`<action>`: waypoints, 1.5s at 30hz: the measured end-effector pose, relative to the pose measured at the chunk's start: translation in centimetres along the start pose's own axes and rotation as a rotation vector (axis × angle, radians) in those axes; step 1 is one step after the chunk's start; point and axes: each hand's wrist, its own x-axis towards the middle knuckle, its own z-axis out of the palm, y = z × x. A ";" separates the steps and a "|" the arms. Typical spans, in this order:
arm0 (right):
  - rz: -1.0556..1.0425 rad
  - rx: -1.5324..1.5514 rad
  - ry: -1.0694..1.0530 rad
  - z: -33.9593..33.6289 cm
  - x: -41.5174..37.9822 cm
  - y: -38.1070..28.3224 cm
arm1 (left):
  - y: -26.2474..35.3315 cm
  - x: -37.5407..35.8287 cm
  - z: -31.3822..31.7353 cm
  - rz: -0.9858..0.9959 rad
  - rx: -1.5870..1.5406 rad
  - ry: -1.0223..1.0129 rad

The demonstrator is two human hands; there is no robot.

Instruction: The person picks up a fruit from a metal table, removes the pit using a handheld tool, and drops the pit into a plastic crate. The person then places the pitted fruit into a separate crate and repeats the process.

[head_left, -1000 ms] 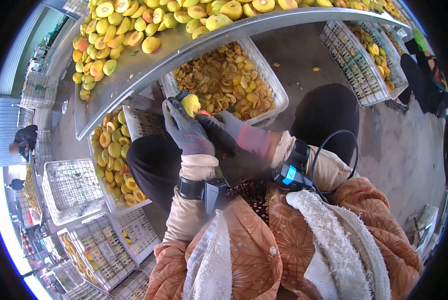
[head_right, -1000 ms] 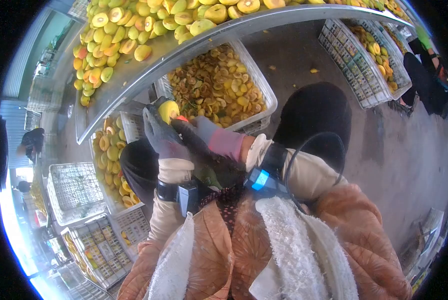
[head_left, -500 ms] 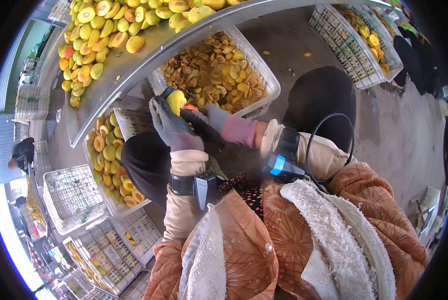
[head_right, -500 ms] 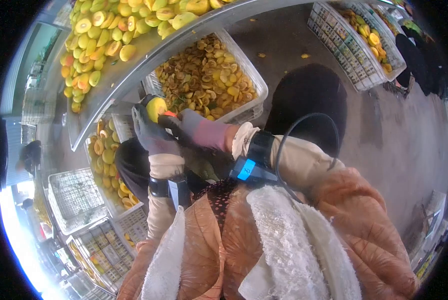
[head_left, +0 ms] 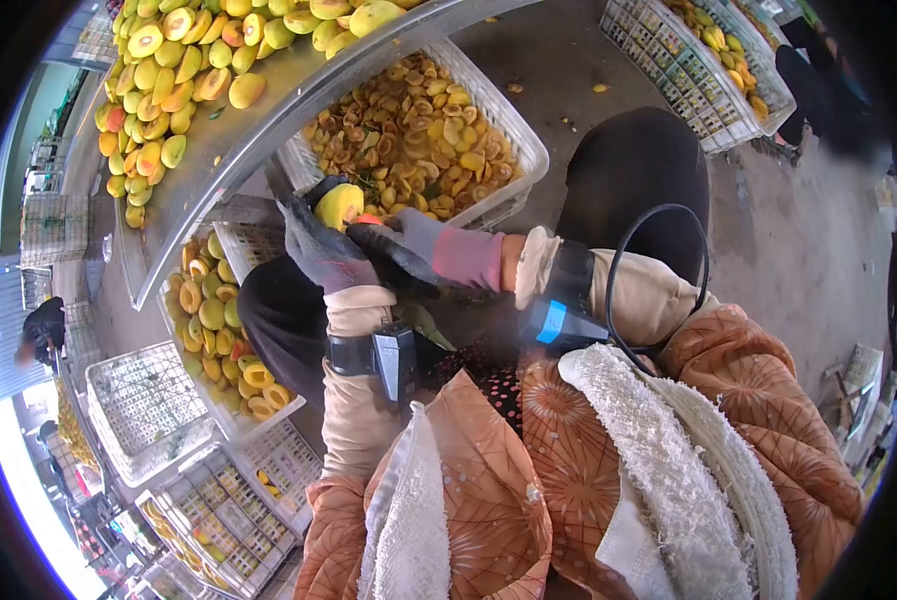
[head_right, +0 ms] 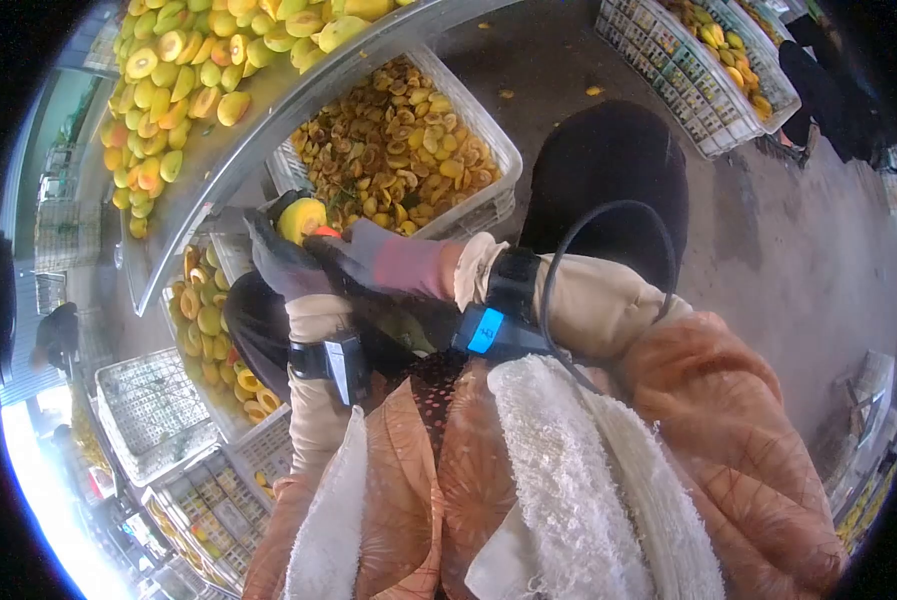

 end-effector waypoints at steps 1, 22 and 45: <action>0.001 0.016 -0.025 -0.1 0.5 0.2 | -0.5 0.0 0.1 -0.005 -0.003 -0.001; -0.082 -0.022 -0.043 -0.6 -1.6 -1.3 | 0.1 2.3 -0.9 -0.258 -0.277 -0.302; -0.491 0.340 -0.172 -1.1 -2.3 -3.2 | -2.0 3.5 0.6 -0.387 -1.361 -0.883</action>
